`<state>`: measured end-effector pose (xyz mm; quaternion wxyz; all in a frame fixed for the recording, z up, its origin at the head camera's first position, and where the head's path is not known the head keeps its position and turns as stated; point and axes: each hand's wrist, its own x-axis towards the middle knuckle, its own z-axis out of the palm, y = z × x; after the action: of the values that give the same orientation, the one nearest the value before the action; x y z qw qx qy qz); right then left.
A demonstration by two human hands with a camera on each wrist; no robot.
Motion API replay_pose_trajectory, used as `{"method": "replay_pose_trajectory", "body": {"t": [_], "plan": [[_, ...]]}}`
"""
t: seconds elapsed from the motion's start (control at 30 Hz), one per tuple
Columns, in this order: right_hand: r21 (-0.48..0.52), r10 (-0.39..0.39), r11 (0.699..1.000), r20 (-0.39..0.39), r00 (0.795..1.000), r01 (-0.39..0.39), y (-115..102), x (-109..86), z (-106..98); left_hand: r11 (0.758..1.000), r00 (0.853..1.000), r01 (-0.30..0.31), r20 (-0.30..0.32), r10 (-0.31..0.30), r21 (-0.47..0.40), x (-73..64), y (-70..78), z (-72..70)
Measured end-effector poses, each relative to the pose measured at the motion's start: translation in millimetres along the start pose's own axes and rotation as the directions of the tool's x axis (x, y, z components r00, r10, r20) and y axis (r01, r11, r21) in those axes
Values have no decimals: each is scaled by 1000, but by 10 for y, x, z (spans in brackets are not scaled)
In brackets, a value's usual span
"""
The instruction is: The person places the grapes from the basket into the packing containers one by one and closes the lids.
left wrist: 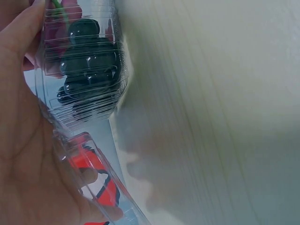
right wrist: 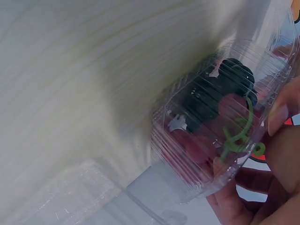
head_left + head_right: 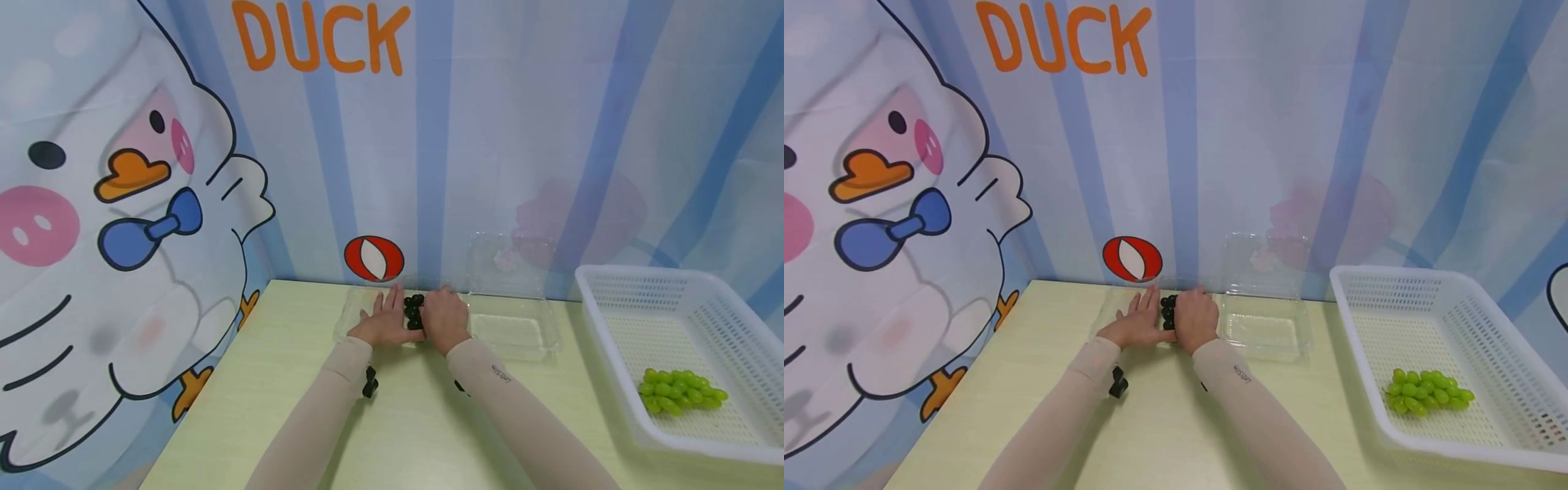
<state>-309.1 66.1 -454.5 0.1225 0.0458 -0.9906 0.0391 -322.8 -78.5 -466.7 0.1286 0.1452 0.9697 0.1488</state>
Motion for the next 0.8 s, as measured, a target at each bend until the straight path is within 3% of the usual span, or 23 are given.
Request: {"method": "replay_pose_trajectory", "body": {"t": [0.43, 0.8], "plan": [[7, -93, 996, 36, 995, 93, 86, 13, 39, 1000, 1000, -13, -14, 13, -13, 17, -11, -1], [4, -111, 994, 47, 993, 111, 124, 33, 64, 999, 1000, -24, -16, 24, -23, -17, 1, 6]]}}
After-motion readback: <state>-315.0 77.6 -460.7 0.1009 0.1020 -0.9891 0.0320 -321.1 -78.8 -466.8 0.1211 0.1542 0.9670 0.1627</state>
